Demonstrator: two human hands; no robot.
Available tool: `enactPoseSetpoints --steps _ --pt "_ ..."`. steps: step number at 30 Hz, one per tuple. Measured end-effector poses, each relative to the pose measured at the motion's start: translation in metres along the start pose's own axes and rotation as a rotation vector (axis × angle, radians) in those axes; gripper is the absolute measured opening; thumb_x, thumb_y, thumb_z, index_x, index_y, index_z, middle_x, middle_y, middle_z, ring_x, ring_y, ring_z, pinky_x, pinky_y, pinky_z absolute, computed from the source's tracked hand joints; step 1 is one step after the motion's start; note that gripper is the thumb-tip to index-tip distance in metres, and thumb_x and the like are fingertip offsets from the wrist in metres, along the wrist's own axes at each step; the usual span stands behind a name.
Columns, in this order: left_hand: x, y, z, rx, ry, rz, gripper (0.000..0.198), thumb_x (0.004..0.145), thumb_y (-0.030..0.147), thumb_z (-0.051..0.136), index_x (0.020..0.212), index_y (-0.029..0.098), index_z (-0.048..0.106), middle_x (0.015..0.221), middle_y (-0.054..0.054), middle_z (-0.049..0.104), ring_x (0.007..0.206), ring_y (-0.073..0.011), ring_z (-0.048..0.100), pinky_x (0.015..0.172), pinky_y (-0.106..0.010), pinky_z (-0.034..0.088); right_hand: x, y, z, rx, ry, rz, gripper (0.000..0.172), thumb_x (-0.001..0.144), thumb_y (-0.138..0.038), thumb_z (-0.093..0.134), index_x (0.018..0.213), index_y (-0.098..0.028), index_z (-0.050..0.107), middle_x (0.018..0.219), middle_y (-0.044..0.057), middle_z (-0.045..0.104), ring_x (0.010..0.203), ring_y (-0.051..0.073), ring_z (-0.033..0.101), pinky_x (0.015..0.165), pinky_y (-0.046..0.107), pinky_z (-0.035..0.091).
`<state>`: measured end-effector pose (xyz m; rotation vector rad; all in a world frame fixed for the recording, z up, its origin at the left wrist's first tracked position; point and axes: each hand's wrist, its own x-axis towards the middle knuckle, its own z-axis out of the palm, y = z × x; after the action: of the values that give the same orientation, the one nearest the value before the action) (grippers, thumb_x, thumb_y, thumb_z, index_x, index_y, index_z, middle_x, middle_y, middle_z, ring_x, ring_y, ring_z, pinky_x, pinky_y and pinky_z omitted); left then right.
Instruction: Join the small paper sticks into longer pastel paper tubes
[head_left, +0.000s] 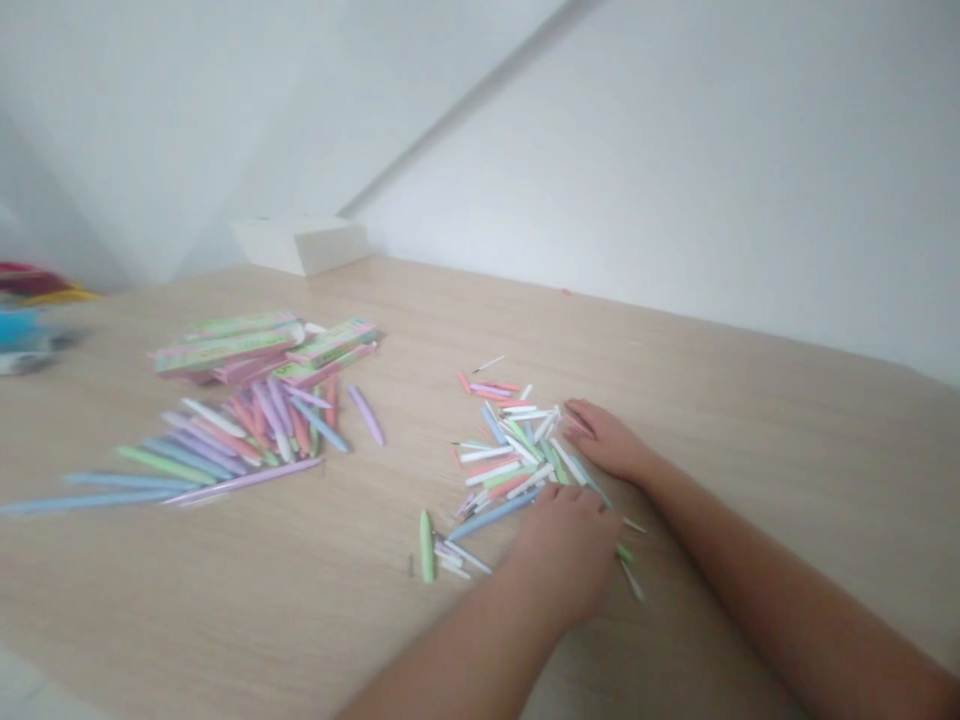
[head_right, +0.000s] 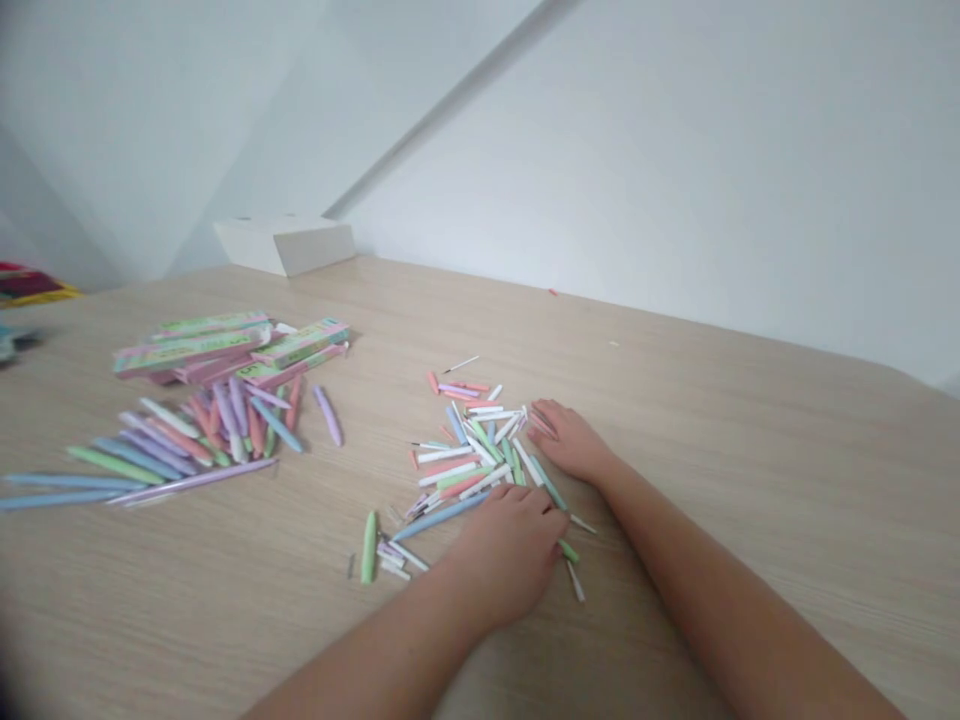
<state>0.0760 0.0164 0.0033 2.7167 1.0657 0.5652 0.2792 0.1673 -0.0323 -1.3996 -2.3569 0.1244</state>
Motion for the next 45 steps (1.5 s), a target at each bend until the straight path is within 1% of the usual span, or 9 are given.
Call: enactPoseSetpoints --steps 7,16,20,26,31,34,37,41,45 --pt "-0.001 -0.001 -0.004 0.037 -0.039 0.005 0.018 0.092 0.02 0.052 0.101 0.019 0.068 0.099 -0.008 0.068 0.097 -0.0268 0.062 0.092 -0.046 0.047 0.003 -0.012 -0.002 0.077 -0.031 -0.214 0.036 0.101 -0.034 0.05 0.128 -0.023 0.071 0.139 0.011 0.066 0.133 0.026 0.058 0.115 0.05 0.043" --pt "0.0 -0.001 -0.007 0.046 -0.028 -0.062 0.018 0.092 0.027 0.053 0.099 0.019 0.067 0.098 -0.009 0.068 0.096 -0.0281 0.062 0.092 -0.049 0.048 0.003 -0.024 -0.002 0.072 -0.019 -0.3 0.038 0.1 -0.03 0.049 0.133 -0.022 0.067 0.133 0.014 0.068 0.123 0.028 0.062 0.11 0.052 0.047" --pt "0.002 0.002 -0.008 0.036 0.005 -0.092 0.017 0.093 0.025 0.05 0.1 0.018 0.063 0.094 -0.007 0.07 0.091 -0.0274 0.065 0.088 -0.049 0.05 0.005 -0.032 -0.009 -0.014 -0.081 -0.36 0.038 0.103 -0.028 0.046 0.131 -0.021 0.069 0.122 0.015 0.07 0.112 0.026 0.064 0.101 0.047 0.051" --pt "0.002 0.005 -0.016 -0.015 -0.004 -0.208 0.03 0.095 0.037 0.042 0.097 0.017 0.065 0.09 -0.011 0.071 0.082 -0.0283 0.068 0.07 -0.041 0.054 0.017 -0.042 -0.019 -0.188 -0.175 -0.45 0.038 0.104 -0.03 0.046 0.134 -0.023 0.067 0.119 0.014 0.068 0.106 0.026 0.064 0.094 0.042 0.051" --pt "0.003 0.002 -0.02 -0.034 -0.083 -0.232 0.044 0.097 0.046 0.041 0.092 0.017 0.074 0.09 -0.014 0.074 0.079 -0.0298 0.07 0.071 -0.044 0.057 0.026 -0.056 -0.023 -0.318 -0.206 -0.546 0.04 0.104 -0.027 0.046 0.14 -0.024 0.061 0.136 0.014 0.063 0.119 0.029 0.06 0.101 0.044 0.047" --pt "0.004 0.0 -0.021 -0.019 -0.094 -0.218 0.041 0.096 0.039 0.043 0.092 0.015 0.076 0.092 -0.014 0.074 0.082 -0.0311 0.071 0.074 -0.047 0.057 0.034 -0.064 -0.026 -0.388 -0.256 -0.608 0.04 0.101 -0.018 0.051 0.139 -0.025 0.06 0.134 0.013 0.065 0.117 0.028 0.062 0.098 0.041 0.047" --pt "0.005 -0.001 -0.02 -0.001 -0.097 -0.235 0.039 0.095 0.037 0.045 0.096 0.014 0.076 0.097 -0.015 0.074 0.087 -0.0321 0.07 0.077 -0.048 0.057 0.041 -0.069 -0.027 -0.422 -0.297 -0.667 0.03 0.099 -0.017 0.054 0.127 -0.022 0.066 0.126 0.013 0.068 0.115 0.027 0.061 0.097 0.038 0.046" --pt "0.004 -0.002 -0.019 0.016 -0.08 -0.253 0.038 0.096 0.036 0.045 0.1 0.013 0.075 0.101 -0.014 0.073 0.092 -0.0316 0.07 0.08 -0.047 0.057 0.049 -0.073 -0.025 -0.38 -0.302 -0.63 0.017 0.1 -0.02 0.054 0.107 -0.018 0.069 0.112 0.013 0.071 0.109 0.027 0.062 0.097 0.039 0.044" --pt "0.001 -0.005 -0.019 0.026 -0.058 -0.264 0.034 0.095 0.032 0.045 0.1 0.014 0.074 0.1 -0.014 0.073 0.092 -0.0307 0.069 0.079 -0.045 0.057 0.047 -0.073 -0.026 -0.36 -0.21 -0.466 0.022 0.101 -0.022 0.048 0.096 -0.013 0.068 0.097 0.016 0.07 0.094 0.028 0.064 0.088 0.039 0.046"
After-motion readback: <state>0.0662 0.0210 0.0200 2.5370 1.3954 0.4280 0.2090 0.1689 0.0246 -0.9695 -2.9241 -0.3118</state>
